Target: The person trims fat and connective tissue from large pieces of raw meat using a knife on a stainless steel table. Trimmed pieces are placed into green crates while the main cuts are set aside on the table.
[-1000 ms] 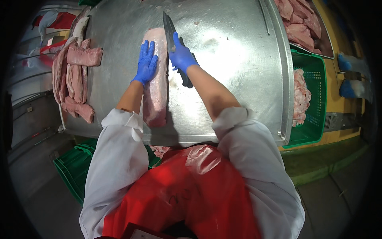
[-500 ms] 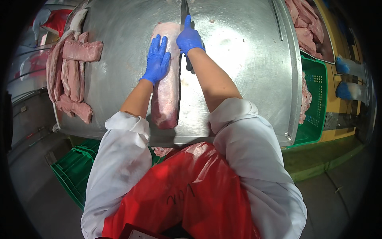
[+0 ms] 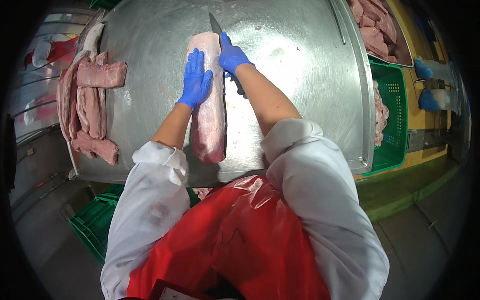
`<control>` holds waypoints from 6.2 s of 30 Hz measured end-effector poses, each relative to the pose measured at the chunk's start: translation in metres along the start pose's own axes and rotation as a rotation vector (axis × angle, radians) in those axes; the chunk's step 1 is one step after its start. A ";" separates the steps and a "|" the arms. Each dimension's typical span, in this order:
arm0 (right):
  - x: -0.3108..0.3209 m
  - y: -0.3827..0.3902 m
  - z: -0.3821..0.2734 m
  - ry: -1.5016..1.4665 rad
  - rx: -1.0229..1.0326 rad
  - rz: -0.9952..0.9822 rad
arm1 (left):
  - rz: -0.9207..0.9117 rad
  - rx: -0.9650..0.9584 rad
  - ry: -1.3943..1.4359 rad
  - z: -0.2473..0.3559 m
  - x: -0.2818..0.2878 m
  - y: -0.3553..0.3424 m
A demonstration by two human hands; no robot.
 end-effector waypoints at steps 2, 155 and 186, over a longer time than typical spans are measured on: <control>-0.014 0.004 0.017 -0.118 0.102 0.003 | 0.017 0.005 0.003 -0.001 0.001 0.000; -0.204 0.203 0.029 0.151 0.561 -0.017 | 0.745 0.513 0.821 -0.078 0.160 0.312; -0.099 0.106 -0.074 1.058 0.871 -0.538 | 1.331 0.636 0.492 0.033 0.186 0.587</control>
Point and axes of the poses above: each hand's wrist, its own y-axis away from the middle knuckle, its own x-axis out of the back of the hand, z = x × y, the point moved 3 cm from there along -y, towards the middle knuckle, and after that the axes turned 15 degrees about y, right-handed, at the moved point
